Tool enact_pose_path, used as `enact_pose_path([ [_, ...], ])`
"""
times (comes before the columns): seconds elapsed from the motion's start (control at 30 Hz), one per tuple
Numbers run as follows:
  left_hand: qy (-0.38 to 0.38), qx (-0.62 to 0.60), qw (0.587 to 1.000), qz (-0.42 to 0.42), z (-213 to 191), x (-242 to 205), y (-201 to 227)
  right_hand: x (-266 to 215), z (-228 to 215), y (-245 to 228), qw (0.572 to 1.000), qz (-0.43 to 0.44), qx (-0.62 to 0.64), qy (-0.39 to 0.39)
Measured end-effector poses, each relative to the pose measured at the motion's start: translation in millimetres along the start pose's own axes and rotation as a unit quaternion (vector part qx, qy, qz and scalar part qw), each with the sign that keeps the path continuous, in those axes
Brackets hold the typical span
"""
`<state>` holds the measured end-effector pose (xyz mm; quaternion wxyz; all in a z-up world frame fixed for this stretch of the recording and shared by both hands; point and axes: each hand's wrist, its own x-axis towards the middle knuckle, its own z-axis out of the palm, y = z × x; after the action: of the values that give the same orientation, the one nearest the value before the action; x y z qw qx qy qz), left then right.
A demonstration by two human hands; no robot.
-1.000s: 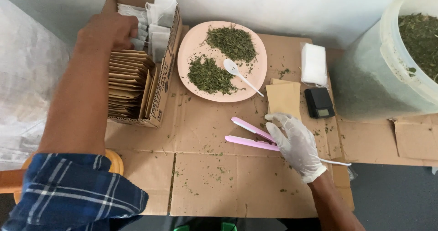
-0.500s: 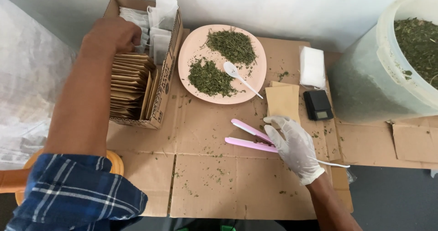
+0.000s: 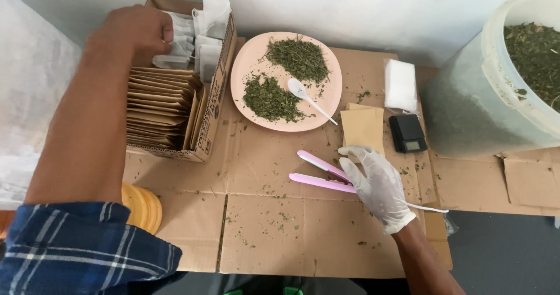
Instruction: Sealing individual tea bags by folding the top and applying heat with a hair straightener.
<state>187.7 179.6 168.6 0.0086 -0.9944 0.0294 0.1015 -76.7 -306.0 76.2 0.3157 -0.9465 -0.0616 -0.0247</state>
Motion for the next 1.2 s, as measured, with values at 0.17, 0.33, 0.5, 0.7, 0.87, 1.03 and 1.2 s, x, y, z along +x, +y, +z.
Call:
enact_pose_path([
  [0.17,0.025,0.005,0.999,0.024,-5.8,24.1,-12.3,-1.6,0.1,0.7,1.000,-0.019,-0.003,0.016],
  [0.33,0.064,-0.101,0.993,0.007,-70.3,-39.2,40.7,-2.3,1.4,2.6,1.000,-0.017,0.008,0.015],
  [0.5,0.030,-0.175,0.984,-0.016,-98.0,-52.3,84.8,-4.0,-1.2,0.4,0.999,-0.015,0.019,0.032],
  [0.7,0.030,-0.276,0.941,0.196,-100.2,-97.6,172.5,-6.2,-26.8,-42.7,0.986,0.102,0.128,-0.017],
  [0.87,0.057,-0.524,0.795,0.300,-7.8,-128.1,238.3,-9.8,-13.6,-34.5,0.943,0.022,0.330,0.041],
  [1.03,0.096,-0.663,0.675,0.308,100.7,-133.6,287.3,-14.9,-12.4,-38.3,0.889,0.058,0.451,0.054],
  [1.2,0.122,-0.719,0.661,0.178,130.4,-158.8,298.4,-6.1,-5.0,-38.7,0.862,0.208,0.462,0.021],
])
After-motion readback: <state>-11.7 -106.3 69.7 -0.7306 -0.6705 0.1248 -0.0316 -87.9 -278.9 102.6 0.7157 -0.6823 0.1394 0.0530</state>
